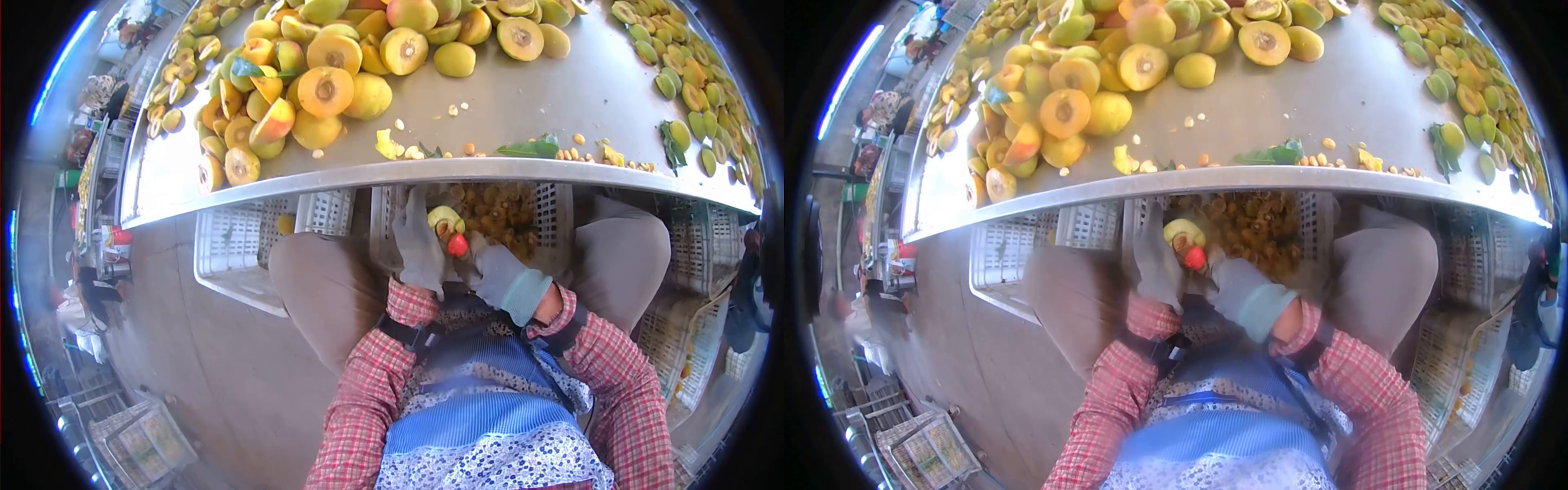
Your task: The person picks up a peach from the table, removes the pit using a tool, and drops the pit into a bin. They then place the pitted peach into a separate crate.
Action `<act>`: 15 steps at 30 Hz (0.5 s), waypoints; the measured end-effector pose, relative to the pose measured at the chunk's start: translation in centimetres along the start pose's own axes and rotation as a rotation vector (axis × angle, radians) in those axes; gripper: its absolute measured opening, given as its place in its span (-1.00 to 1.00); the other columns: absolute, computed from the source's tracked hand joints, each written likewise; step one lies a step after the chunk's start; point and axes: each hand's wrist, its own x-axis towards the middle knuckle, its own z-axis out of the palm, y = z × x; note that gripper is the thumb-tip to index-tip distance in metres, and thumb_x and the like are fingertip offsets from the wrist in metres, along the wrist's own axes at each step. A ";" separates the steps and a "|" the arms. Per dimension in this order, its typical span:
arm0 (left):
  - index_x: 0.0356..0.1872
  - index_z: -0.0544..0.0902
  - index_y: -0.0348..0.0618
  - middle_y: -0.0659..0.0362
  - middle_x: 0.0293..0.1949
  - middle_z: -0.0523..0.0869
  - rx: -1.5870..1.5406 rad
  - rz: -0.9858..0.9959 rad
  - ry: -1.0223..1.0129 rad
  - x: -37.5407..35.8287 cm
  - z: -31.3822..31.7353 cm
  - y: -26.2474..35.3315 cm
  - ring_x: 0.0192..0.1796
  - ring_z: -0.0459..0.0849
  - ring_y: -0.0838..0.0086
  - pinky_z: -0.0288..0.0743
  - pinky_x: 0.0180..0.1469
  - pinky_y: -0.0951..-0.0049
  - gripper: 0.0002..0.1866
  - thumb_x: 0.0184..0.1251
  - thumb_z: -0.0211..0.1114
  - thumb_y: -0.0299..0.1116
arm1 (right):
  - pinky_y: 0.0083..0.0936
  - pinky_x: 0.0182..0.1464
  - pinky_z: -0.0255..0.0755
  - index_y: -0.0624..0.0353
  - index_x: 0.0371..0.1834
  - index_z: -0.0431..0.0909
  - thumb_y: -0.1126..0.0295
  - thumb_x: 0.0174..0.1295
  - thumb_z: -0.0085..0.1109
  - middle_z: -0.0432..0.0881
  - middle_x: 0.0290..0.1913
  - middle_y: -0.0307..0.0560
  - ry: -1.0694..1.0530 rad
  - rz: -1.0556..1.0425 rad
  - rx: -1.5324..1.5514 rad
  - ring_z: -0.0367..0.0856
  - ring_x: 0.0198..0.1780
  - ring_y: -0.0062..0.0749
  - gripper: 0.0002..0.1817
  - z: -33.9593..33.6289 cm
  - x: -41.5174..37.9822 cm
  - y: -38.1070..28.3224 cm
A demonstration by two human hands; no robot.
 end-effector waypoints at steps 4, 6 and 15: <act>-0.07 0.49 -0.38 0.13 -0.21 0.59 -0.093 -0.018 -0.004 0.1 -1.1 -0.2 -0.15 0.56 0.55 0.45 -0.07 0.56 -0.62 0.38 -0.01 -0.20 | -0.26 -0.48 0.41 0.21 -0.04 0.25 0.24 0.19 0.02 0.51 -0.55 0.11 -0.363 0.397 0.658 0.50 -0.57 0.02 -0.63 -4.9 0.8 -5.5; -0.07 0.49 -0.36 0.12 -0.15 0.58 0.439 0.290 0.051 -0.2 -0.7 0.8 -0.13 0.56 0.54 0.46 -0.09 0.56 -0.64 0.38 0.00 -0.21 | -0.21 -0.33 0.41 0.26 -0.03 0.26 0.24 0.18 0.04 0.53 -0.47 0.21 -0.398 0.603 0.700 0.52 -0.43 0.15 -0.61 -5.6 1.4 -6.5; 0.02 0.38 -0.35 0.02 -0.03 0.48 0.053 -0.202 0.175 2.6 -0.7 -0.7 0.02 0.48 0.34 0.38 0.01 0.42 -0.69 0.35 0.00 -0.36 | -0.32 -0.44 0.43 0.23 0.09 0.22 0.25 0.20 0.02 0.55 -0.47 0.16 0.025 0.035 0.418 0.57 -0.50 -0.06 -0.55 -0.2 2.0 -1.1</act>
